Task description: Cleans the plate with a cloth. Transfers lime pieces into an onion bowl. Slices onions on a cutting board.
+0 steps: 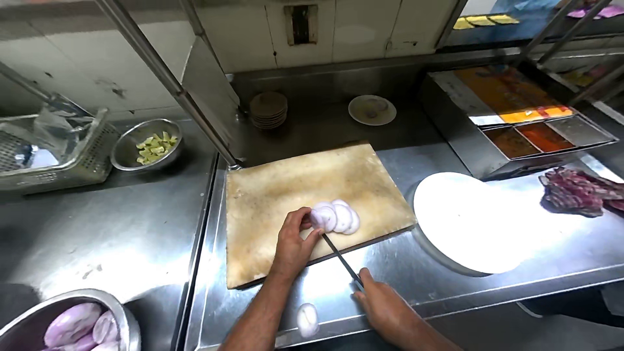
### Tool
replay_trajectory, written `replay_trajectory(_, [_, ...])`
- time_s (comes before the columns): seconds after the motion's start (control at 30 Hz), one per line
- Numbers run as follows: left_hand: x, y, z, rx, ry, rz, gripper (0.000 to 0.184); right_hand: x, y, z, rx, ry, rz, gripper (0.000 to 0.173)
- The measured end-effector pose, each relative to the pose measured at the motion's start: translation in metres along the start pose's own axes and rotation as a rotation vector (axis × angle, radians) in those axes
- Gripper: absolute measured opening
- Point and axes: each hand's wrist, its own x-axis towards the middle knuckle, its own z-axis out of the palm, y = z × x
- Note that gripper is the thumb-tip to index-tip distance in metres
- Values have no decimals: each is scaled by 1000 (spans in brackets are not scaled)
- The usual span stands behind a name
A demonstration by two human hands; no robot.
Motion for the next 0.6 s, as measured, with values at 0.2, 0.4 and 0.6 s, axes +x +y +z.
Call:
replay_trajectory(0.2, [-2,-1,2,12,44,14,54,-8,3,1,-51,38,-46,37])
replay_trajectory(0.4, [-4,12,-4,-124,162,-206,44,-27,6,-2,-186,33,-35,34])
replay_trajectory(0.6, [6,17,-11,-97,157,-397,48,-39,21,-8,-205,-6,-66,34])
